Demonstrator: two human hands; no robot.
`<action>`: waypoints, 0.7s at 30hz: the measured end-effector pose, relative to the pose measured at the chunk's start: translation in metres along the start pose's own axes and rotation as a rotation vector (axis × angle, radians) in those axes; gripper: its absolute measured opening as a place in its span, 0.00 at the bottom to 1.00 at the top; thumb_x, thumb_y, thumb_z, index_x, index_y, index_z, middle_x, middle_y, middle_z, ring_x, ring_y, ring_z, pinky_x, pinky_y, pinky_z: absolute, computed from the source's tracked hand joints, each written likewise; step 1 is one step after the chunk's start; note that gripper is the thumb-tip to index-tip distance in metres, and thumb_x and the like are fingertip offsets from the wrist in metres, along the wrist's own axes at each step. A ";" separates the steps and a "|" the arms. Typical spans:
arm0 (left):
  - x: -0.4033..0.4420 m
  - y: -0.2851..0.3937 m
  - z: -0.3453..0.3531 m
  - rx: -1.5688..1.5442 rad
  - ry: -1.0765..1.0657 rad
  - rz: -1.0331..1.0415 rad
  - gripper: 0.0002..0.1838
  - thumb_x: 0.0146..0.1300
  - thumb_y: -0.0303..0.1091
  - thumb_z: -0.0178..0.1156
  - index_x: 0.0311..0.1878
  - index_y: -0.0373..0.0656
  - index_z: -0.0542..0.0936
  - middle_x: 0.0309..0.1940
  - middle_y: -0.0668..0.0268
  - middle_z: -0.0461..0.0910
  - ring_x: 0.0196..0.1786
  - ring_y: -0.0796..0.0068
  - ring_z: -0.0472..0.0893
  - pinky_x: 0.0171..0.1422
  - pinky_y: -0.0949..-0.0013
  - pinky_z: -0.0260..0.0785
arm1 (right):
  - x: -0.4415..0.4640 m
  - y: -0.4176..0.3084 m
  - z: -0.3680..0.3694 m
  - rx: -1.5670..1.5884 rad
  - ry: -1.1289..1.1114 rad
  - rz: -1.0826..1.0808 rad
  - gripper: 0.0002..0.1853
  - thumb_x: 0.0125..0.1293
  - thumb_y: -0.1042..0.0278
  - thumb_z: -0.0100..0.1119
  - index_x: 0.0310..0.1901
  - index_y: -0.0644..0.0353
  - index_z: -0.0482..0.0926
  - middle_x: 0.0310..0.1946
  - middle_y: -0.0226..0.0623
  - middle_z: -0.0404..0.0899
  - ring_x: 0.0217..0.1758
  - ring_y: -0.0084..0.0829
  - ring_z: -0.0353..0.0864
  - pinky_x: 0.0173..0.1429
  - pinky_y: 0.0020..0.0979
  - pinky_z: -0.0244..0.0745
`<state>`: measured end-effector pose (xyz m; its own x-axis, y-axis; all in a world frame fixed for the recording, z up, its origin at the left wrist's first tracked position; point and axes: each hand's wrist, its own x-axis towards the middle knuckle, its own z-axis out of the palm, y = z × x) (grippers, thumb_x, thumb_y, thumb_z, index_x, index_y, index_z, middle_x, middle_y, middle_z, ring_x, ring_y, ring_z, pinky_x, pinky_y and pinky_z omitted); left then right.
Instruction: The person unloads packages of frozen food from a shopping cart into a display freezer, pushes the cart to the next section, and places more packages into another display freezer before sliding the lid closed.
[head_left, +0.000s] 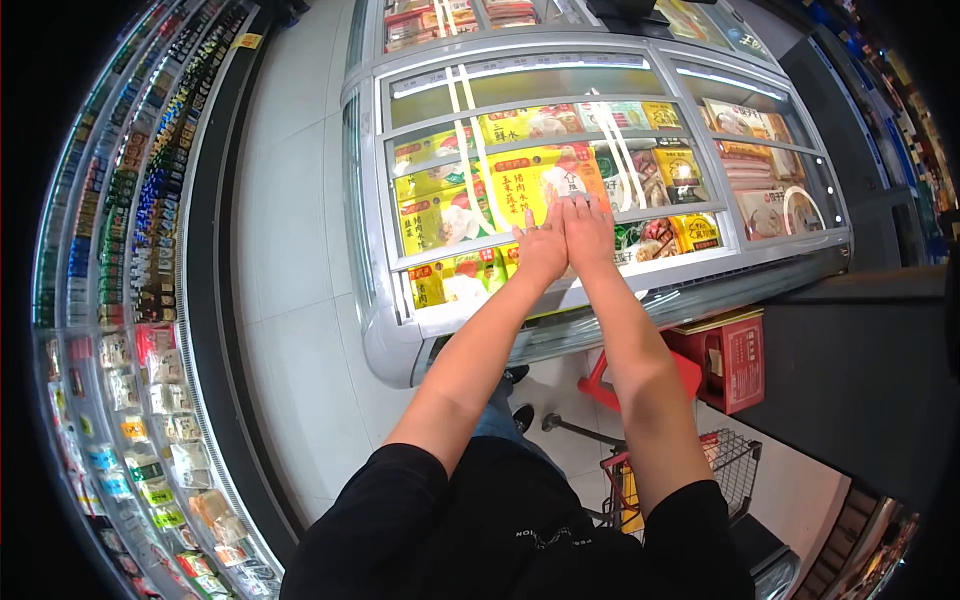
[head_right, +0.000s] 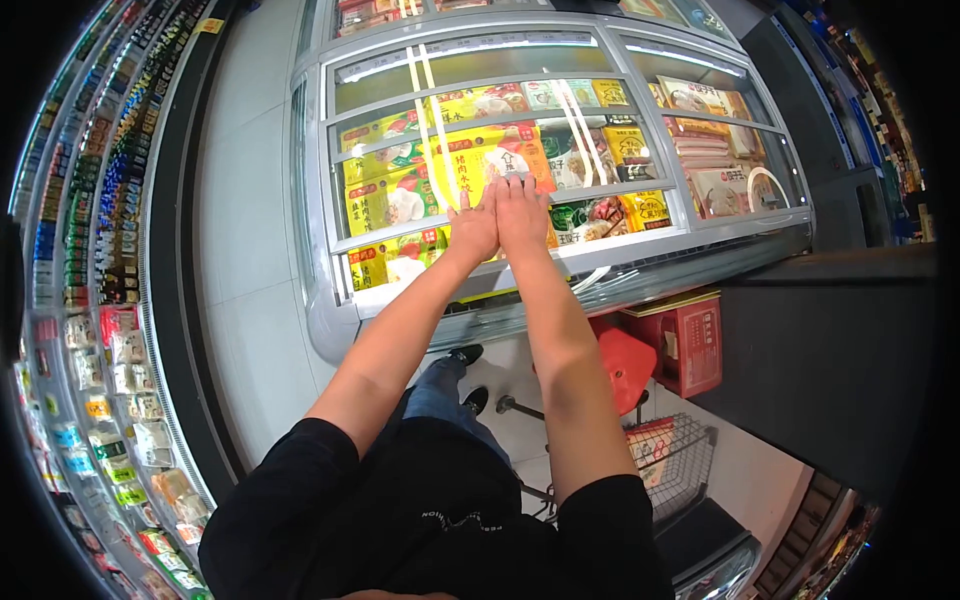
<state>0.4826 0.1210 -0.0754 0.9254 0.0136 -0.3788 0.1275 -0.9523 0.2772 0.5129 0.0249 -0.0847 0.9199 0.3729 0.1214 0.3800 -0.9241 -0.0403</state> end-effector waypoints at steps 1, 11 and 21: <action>-0.006 0.002 0.002 -0.008 0.006 0.008 0.45 0.69 0.42 0.53 0.84 0.46 0.42 0.82 0.62 0.54 0.81 0.36 0.53 0.79 0.28 0.48 | -0.007 0.000 -0.001 0.010 -0.002 0.006 0.20 0.72 0.62 0.52 0.64 0.52 0.74 0.64 0.35 0.75 0.74 0.42 0.67 0.69 0.52 0.67; -0.021 -0.007 0.040 0.145 -0.094 0.092 0.51 0.66 0.50 0.58 0.84 0.53 0.40 0.79 0.62 0.61 0.75 0.32 0.64 0.73 0.25 0.54 | -0.051 -0.004 -0.012 0.047 -0.062 0.134 0.21 0.72 0.61 0.51 0.64 0.53 0.75 0.66 0.35 0.72 0.77 0.44 0.61 0.73 0.61 0.61; -0.025 -0.030 0.047 0.190 -0.173 0.522 0.38 0.62 0.59 0.62 0.73 0.52 0.70 0.68 0.51 0.74 0.65 0.46 0.77 0.59 0.46 0.74 | -0.082 -0.019 0.004 0.104 -0.007 0.349 0.18 0.71 0.57 0.53 0.57 0.51 0.84 0.65 0.34 0.76 0.77 0.45 0.60 0.73 0.66 0.54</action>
<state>0.4388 0.1351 -0.1163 0.7747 -0.5072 -0.3777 -0.4108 -0.8577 0.3092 0.4307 0.0125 -0.0975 0.9964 0.0373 0.0761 0.0505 -0.9826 -0.1789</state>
